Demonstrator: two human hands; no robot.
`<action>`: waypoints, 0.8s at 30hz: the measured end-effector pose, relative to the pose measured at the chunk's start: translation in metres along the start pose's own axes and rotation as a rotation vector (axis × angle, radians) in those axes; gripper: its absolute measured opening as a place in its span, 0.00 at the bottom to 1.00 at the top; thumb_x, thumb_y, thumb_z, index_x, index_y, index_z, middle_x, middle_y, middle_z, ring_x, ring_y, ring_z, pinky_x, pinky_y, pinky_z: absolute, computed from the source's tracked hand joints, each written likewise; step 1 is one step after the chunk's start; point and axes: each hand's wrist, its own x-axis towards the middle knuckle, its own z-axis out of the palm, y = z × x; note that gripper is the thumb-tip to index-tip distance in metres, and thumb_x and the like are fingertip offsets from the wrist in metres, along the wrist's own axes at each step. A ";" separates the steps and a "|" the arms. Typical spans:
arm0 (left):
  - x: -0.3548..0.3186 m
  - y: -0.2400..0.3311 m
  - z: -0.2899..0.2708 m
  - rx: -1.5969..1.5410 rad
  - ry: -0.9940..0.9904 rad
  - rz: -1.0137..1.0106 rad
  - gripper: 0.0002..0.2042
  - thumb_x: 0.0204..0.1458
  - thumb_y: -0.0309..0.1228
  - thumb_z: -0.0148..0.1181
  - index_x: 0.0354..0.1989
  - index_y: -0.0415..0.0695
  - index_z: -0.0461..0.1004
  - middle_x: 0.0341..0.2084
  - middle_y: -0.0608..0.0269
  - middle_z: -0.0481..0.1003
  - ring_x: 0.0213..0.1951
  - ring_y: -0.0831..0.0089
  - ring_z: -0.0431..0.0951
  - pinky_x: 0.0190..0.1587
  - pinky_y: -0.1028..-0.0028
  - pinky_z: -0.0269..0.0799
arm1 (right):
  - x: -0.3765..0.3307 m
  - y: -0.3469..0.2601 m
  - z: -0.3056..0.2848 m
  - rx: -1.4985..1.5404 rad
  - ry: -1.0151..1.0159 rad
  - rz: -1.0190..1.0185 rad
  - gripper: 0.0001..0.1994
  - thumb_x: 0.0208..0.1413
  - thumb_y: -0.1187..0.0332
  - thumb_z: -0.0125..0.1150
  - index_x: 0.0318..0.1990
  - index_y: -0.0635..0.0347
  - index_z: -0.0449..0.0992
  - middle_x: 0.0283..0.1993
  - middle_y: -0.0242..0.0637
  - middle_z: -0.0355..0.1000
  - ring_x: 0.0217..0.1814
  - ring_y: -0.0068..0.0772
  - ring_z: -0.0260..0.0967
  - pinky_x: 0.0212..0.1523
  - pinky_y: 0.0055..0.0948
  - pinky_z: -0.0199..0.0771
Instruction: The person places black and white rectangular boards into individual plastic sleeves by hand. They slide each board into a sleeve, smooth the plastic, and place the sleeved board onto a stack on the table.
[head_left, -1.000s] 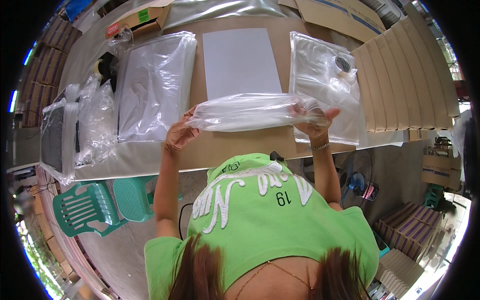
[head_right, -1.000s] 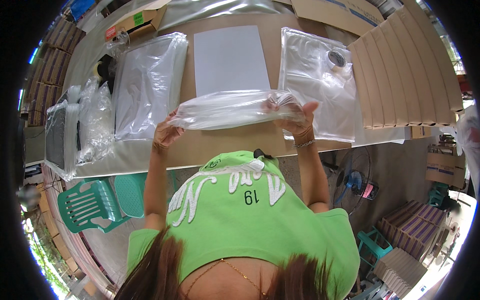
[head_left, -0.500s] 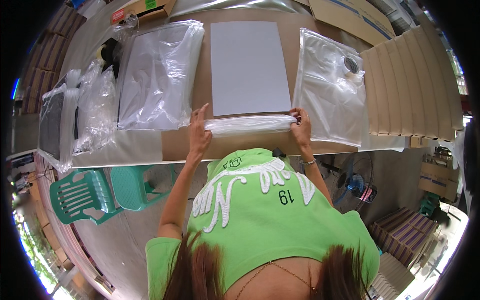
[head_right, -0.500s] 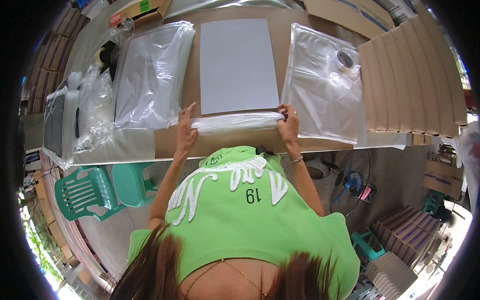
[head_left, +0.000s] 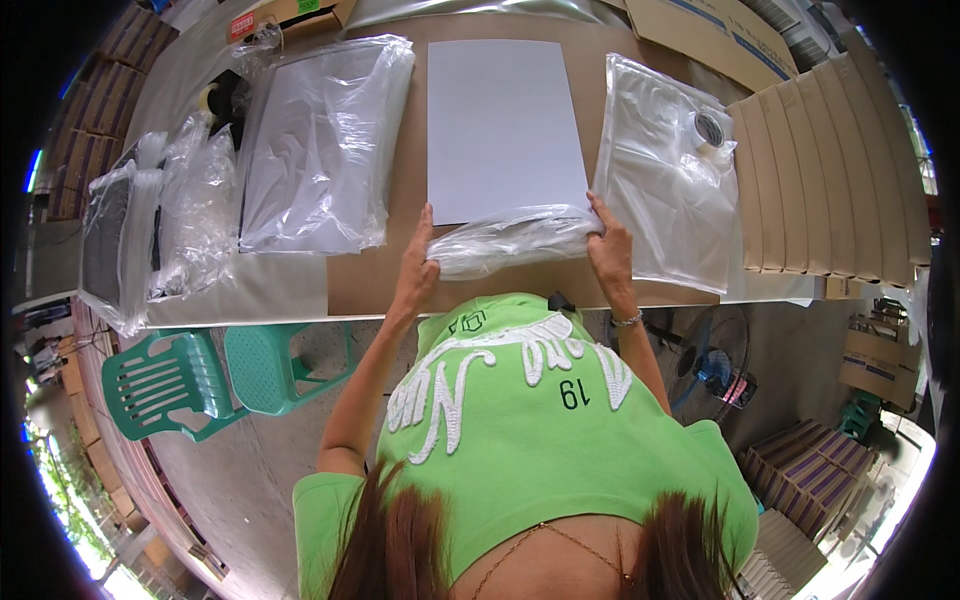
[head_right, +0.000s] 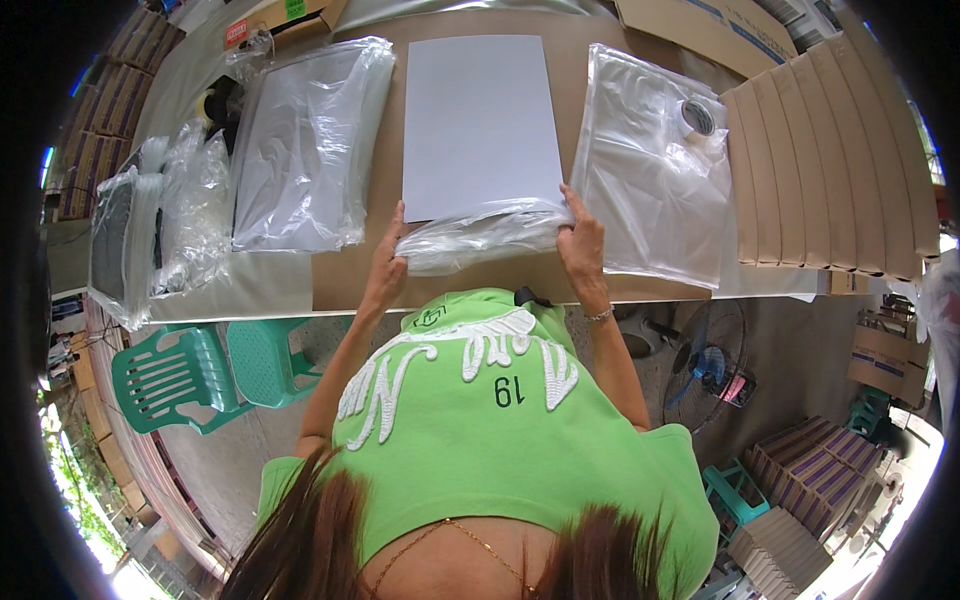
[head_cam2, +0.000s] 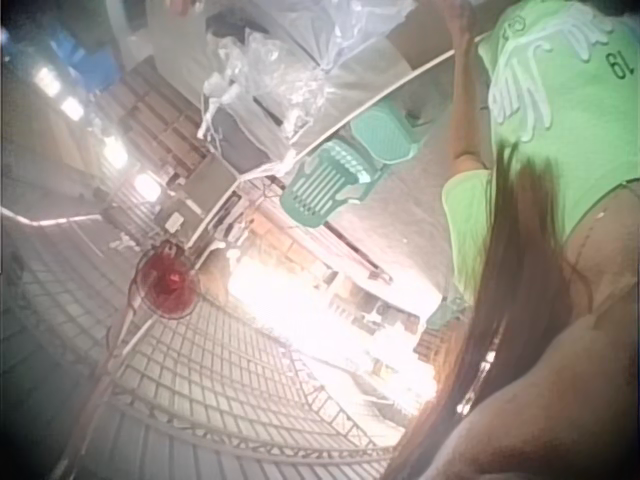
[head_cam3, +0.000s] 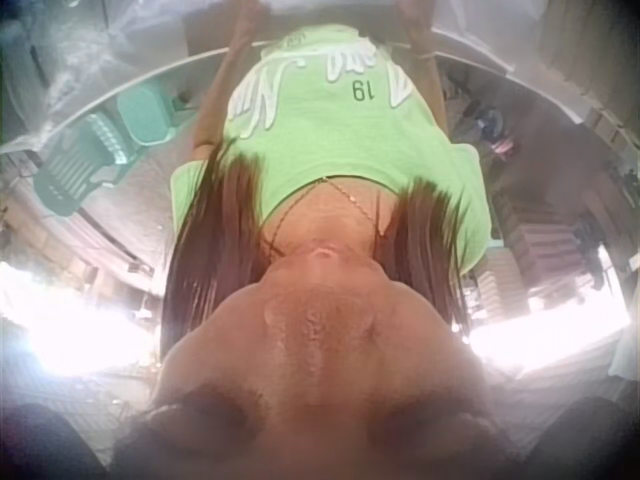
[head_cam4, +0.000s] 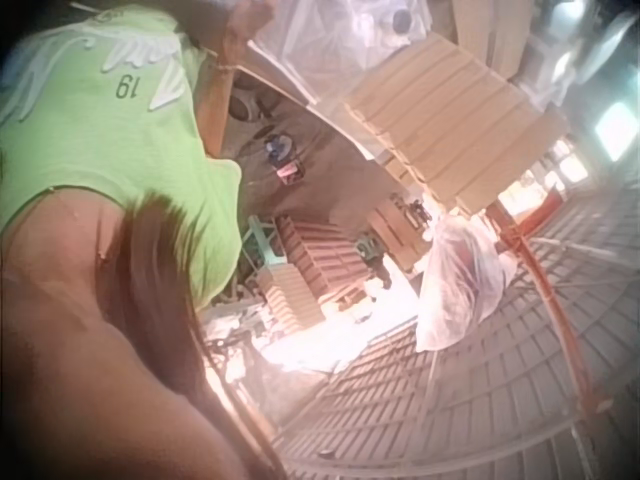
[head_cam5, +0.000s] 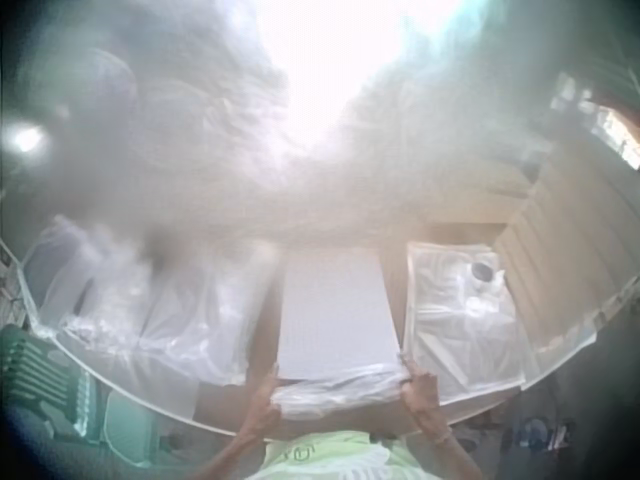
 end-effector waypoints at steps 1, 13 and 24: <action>0.002 0.009 -0.002 0.032 0.023 -0.036 0.33 0.41 0.21 0.42 0.63 0.38 0.52 0.63 0.47 0.52 0.64 0.58 0.53 0.65 0.67 0.47 | -0.001 -0.008 -0.007 -0.017 -0.017 0.030 0.30 0.40 0.87 0.44 0.55 0.56 0.69 0.50 0.47 0.70 0.53 0.38 0.69 0.53 0.27 0.67; 0.056 0.170 -0.080 -0.039 0.503 0.455 0.09 0.46 0.20 0.55 0.37 0.37 0.76 0.35 0.57 0.73 0.44 0.72 0.72 0.43 0.76 0.70 | 0.010 -0.108 -0.135 0.417 0.361 -0.569 0.21 0.34 0.90 0.42 0.38 0.69 0.75 0.39 0.39 0.72 0.44 0.30 0.70 0.50 0.25 0.66; 0.015 0.240 -0.130 -0.046 0.307 0.492 0.13 0.41 0.30 0.60 0.37 0.40 0.74 0.26 0.63 0.69 0.31 0.74 0.65 0.36 0.76 0.62 | -0.041 -0.141 -0.195 0.550 0.400 -0.548 0.13 0.35 0.82 0.48 0.33 0.72 0.74 0.30 0.41 0.71 0.33 0.26 0.66 0.38 0.21 0.65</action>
